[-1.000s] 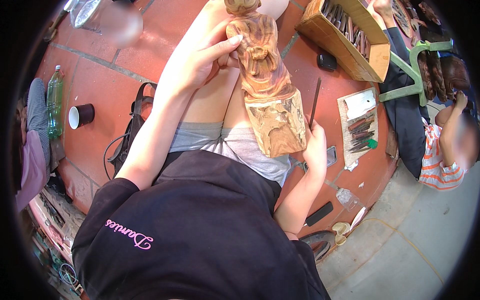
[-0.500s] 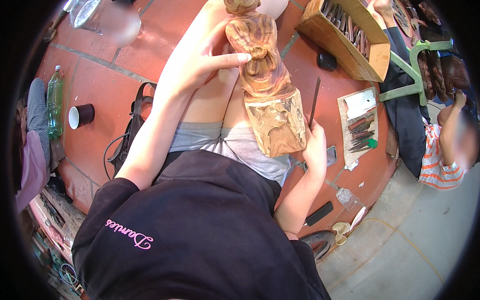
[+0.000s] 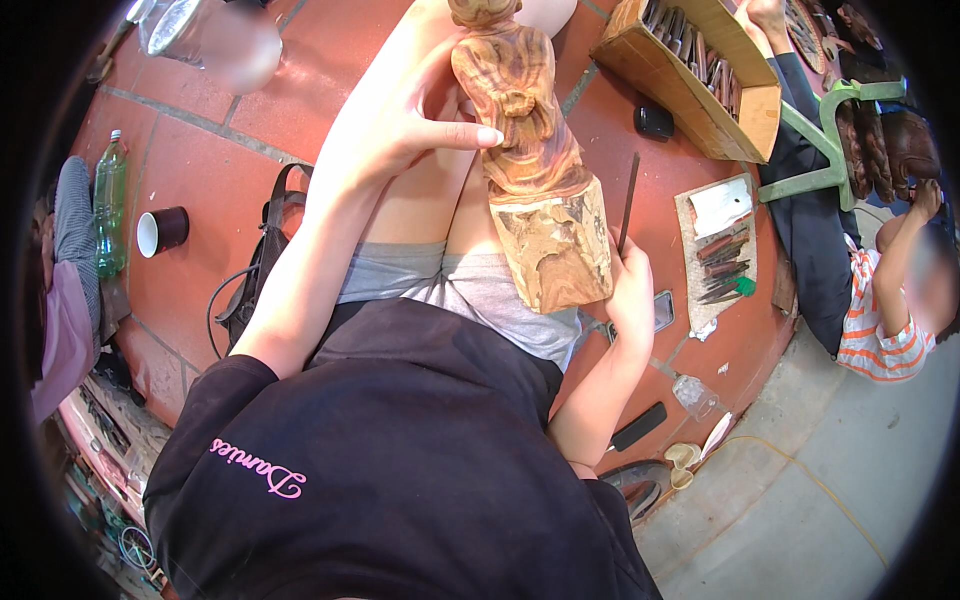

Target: The person carves a wooden object using a metal file while sitting on the floor. They hold the wood with their left hand and file the surface with their right hand, occasionally rotating the object to work on different sides.

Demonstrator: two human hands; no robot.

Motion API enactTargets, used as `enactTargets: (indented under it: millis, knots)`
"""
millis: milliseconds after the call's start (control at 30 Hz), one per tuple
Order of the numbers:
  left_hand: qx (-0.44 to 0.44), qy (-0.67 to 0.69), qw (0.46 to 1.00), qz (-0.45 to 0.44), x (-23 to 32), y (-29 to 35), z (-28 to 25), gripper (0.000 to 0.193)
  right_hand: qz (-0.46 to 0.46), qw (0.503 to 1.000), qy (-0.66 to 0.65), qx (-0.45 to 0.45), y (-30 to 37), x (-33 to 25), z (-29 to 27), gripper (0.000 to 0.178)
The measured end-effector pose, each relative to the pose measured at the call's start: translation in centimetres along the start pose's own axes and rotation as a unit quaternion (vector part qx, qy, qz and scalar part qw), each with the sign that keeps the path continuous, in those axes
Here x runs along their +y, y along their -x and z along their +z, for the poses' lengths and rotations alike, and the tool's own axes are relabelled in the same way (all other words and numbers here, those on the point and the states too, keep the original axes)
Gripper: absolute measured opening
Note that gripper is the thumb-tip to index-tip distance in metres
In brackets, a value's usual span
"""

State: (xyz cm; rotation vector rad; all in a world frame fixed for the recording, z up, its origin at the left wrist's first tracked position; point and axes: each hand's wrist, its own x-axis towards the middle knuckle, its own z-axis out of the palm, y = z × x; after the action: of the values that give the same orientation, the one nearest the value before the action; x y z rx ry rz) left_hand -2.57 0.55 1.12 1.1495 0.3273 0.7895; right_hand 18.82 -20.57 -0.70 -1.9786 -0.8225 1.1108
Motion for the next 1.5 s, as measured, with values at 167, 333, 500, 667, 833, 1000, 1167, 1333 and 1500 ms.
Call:
enactTargets:
  millis: [167, 333, 500, 667, 833, 1000, 1167, 1333, 1500]
  knots:
    - [0.022, -0.034, 0.999, -0.03, 0.2, 0.2, 0.1, 0.097, -0.011, 0.999, -0.016, 0.029, 0.1, 0.0, 0.2, 0.038]
    - [-0.021, -0.026, 0.999, 0.013, 0.2, -0.2, -0.4, 0.1, -0.146, 0.947, 0.056, 0.28, 0.4, -2.2, 0.5, 0.064]
    - [-0.034, -0.167, 0.985, 0.027, 1.5, 0.0, -1.2, 0.089, -0.385, 0.801, -0.007, 0.458, 1.6, -7.7, 0.2, 0.083]
    - [-0.109, -0.134, 0.985, 0.01, -0.1, -0.3, -1.6, 0.07, -0.416, 0.875, -0.206, 0.137, 1.9, -9.9, 3.5, 0.077]
    - [0.024, -0.166, 0.985, 0.043, -0.2, 0.0, -0.6, 0.081, -0.356, 0.902, -0.187, 0.156, -0.1, -11.7, 8.3, 0.022]
    - [0.098, -0.18, 0.977, 0.053, -1.6, 0.0, -0.3, 0.09, -0.388, 0.89, -0.213, 0.114, -0.8, -10.2, 7.5, 0.008]
    - [0.103, -0.178, 0.978, 0.044, -3.0, 0.1, -0.4, 0.09, -0.382, 0.901, -0.17, 0.118, -0.9, -10.0, 7.3, 0.016]
    - [0.101, -0.176, 0.978, 0.039, -3.4, 0.0, -0.5, 0.09, -0.397, 0.902, -0.108, 0.13, -1.2, -10.5, 7.7, 0.015]
    - [0.102, -0.174, 0.979, 0.037, -3.6, 0.0, -0.6, 0.09, -0.394, 0.902, -0.149, 0.094, -1.1, -9.6, 6.9, 0.014]
